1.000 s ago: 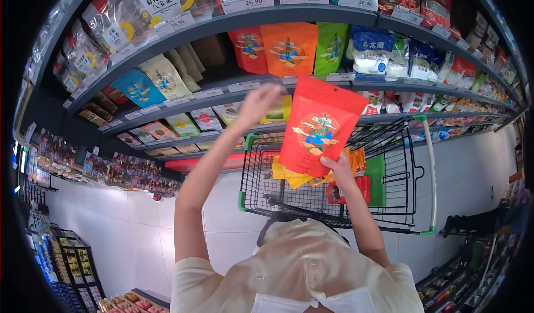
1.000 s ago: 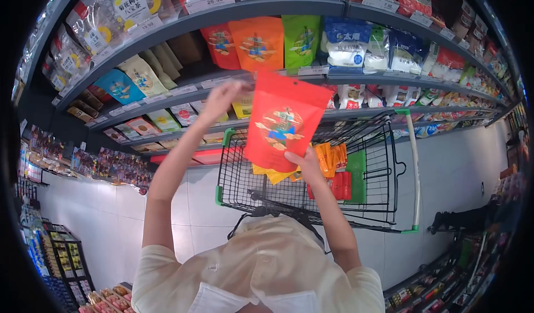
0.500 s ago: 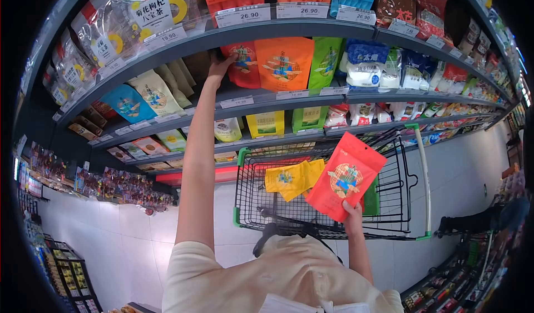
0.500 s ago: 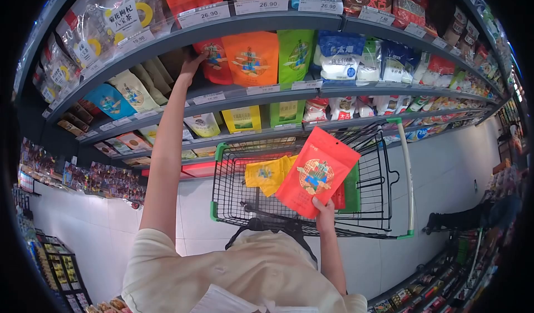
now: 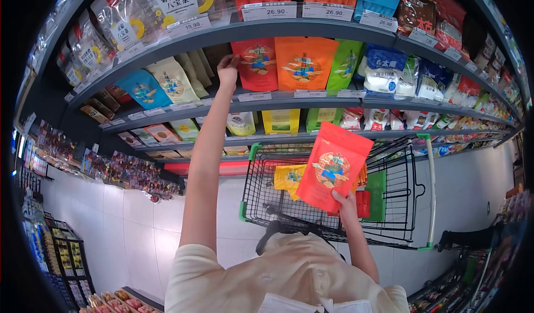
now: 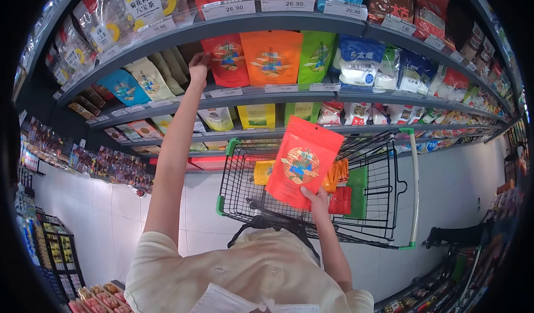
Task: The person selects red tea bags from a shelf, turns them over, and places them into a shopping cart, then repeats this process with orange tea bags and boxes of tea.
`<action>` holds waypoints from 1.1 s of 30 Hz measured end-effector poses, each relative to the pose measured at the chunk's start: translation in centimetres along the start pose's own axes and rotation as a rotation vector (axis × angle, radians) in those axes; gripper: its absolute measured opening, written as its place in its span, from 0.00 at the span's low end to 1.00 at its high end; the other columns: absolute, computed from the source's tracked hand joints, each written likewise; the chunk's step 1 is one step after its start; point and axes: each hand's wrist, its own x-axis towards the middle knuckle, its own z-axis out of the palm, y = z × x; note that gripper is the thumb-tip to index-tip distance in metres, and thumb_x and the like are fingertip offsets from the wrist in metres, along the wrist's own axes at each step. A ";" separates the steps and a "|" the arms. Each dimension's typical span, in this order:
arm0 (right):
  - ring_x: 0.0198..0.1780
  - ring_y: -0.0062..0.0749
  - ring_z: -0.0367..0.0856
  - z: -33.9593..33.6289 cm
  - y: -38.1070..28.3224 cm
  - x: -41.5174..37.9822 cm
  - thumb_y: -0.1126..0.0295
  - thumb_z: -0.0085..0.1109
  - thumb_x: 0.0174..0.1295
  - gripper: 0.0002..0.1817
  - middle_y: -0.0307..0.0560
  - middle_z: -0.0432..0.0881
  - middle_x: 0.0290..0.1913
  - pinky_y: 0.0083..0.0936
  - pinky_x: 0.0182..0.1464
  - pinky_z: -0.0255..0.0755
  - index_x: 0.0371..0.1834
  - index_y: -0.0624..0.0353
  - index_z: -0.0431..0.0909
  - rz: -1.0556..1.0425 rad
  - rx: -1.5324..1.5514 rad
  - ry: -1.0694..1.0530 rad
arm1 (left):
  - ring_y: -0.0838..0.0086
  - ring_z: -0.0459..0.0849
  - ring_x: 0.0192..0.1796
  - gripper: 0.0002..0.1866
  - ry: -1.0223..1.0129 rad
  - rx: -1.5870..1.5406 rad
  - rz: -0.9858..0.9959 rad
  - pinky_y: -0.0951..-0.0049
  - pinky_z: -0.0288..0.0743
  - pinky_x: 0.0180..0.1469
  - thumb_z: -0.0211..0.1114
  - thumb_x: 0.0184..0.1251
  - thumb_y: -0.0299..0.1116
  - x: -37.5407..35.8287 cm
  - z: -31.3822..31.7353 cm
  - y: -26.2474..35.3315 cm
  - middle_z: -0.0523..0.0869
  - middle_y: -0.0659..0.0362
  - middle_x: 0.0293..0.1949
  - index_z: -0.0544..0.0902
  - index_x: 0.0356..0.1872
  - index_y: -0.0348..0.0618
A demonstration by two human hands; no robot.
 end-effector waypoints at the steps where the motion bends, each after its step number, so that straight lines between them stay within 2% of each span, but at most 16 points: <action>1: 0.48 0.26 0.75 0.8 -0.7 0.4 0.76 0.59 0.53 0.19 0.45 0.77 0.47 0.23 0.52 0.67 0.48 0.65 0.71 0.014 -0.012 -0.024 | 0.84 0.74 0.30 0.06 0.001 -0.034 0.038 0.82 0.66 0.34 0.62 0.58 0.30 -0.3 0.1 0.1 0.81 0.64 0.28 0.80 0.33 0.39; 7: 0.46 0.24 0.76 4.1 -3.3 1.6 0.76 0.58 0.53 0.18 0.45 0.78 0.46 0.22 0.51 0.68 0.48 0.65 0.71 -0.020 -0.039 -0.113 | 0.80 0.75 0.34 0.07 0.217 -0.027 0.207 0.79 0.67 0.39 0.60 0.60 0.28 -1.5 0.9 0.6 0.81 0.61 0.30 0.79 0.35 0.34; 10: 0.46 0.24 0.76 4.0 -3.3 1.7 0.76 0.58 0.53 0.18 0.45 0.78 0.46 0.22 0.51 0.68 0.48 0.64 0.71 -0.037 -0.030 -0.111 | 0.80 0.74 0.34 0.07 0.253 -0.085 0.243 0.77 0.67 0.39 0.60 0.60 0.30 -1.4 0.6 0.7 0.80 0.62 0.32 0.78 0.36 0.38; 13: 0.46 0.24 0.76 4.1 -2.9 1.8 0.76 0.59 0.53 0.18 0.44 0.78 0.46 0.22 0.51 0.68 0.48 0.64 0.71 -0.017 -0.031 -0.112 | 0.79 0.74 0.36 0.07 0.150 -0.018 0.187 0.78 0.67 0.42 0.59 0.61 0.31 -1.5 0.0 1.3 0.80 0.60 0.33 0.77 0.34 0.37; 16: 0.46 0.24 0.76 4.6 -2.9 2.3 0.75 0.59 0.53 0.18 0.44 0.78 0.46 0.22 0.51 0.68 0.48 0.64 0.71 0.000 -0.056 -0.150 | 0.78 0.74 0.38 0.07 0.037 -0.036 -0.043 0.76 0.67 0.43 0.60 0.60 0.32 -1.0 -0.4 1.7 0.80 0.61 0.33 0.77 0.33 0.39; 20: 0.47 0.25 0.75 5.8 -3.6 2.4 0.74 0.60 0.53 0.19 0.44 0.78 0.47 0.22 0.52 0.67 0.49 0.64 0.71 0.027 -0.090 -0.168 | 0.75 0.75 0.42 0.14 -0.137 -0.082 -0.119 0.73 0.68 0.45 0.63 0.56 0.33 -0.9 0.3 2.4 0.79 0.59 0.38 0.74 0.41 0.40; 21: 0.47 0.25 0.75 5.9 -3.6 2.4 0.75 0.60 0.53 0.19 0.44 0.77 0.47 0.23 0.52 0.67 0.49 0.64 0.71 0.020 -0.090 -0.176 | 0.73 0.76 0.43 0.22 -0.102 -0.153 -0.097 0.70 0.69 0.47 0.66 0.53 0.34 -0.5 0.5 1.7 0.78 0.57 0.41 0.69 0.47 0.39; 24: 0.48 0.26 0.75 5.3 -2.9 1.9 0.76 0.59 0.52 0.20 0.45 0.77 0.48 0.24 0.53 0.66 0.50 0.64 0.70 0.006 -0.088 -0.175 | 0.71 0.77 0.44 0.20 -0.110 -0.062 -0.173 0.68 0.70 0.50 0.66 0.52 0.34 1.5 0.6 0.9 0.78 0.58 0.41 0.73 0.45 0.41; 25: 0.48 0.26 0.75 4.9 -2.7 1.6 0.76 0.58 0.52 0.20 0.45 0.77 0.48 0.24 0.53 0.66 0.50 0.64 0.70 0.007 -0.084 -0.158 | 0.71 0.77 0.43 0.22 -0.096 -0.162 -0.189 0.68 0.70 0.50 0.68 0.51 0.35 -0.4 1.6 3.2 0.79 0.58 0.40 0.74 0.47 0.41; 28: 0.49 0.27 0.75 2.8 -1.6 1.0 0.77 0.58 0.52 0.19 0.46 0.77 0.48 0.25 0.54 0.66 0.50 0.64 0.70 0.023 -0.043 -0.099 | 0.72 0.79 0.41 0.20 -0.093 -0.028 -0.221 0.72 0.73 0.43 0.66 0.53 0.33 1.8 1.4 1.6 0.81 0.57 0.42 0.76 0.48 0.42; 29: 0.49 0.28 0.75 2.1 -1.5 0.6 0.77 0.58 0.52 0.19 0.46 0.77 0.48 0.25 0.54 0.66 0.50 0.65 0.70 0.032 -0.017 -0.079 | 0.74 0.80 0.39 0.15 -0.076 -0.068 -0.193 0.73 0.73 0.42 0.68 0.52 0.33 1.6 1.7 1.6 0.83 0.58 0.38 0.80 0.42 0.42; 32: 0.48 0.26 0.75 0.0 -1.4 -0.5 0.77 0.58 0.53 0.18 0.45 0.77 0.48 0.24 0.53 0.66 0.49 0.65 0.71 0.006 -0.018 0.005 | 0.76 0.79 0.42 0.19 -0.052 -0.061 -0.123 0.74 0.71 0.44 0.67 0.53 0.34 3.8 1.1 0.2 0.82 0.60 0.39 0.78 0.46 0.42; 33: 0.48 0.26 0.75 -0.6 -1.3 -0.8 0.77 0.58 0.53 0.18 0.45 0.77 0.48 0.24 0.53 0.66 0.48 0.65 0.71 -0.012 -0.027 0.036 | 0.76 0.81 0.39 0.15 -0.008 -0.036 -0.061 0.76 0.72 0.39 0.65 0.55 0.32 3.9 1.1 0.8 0.83 0.60 0.36 0.78 0.45 0.42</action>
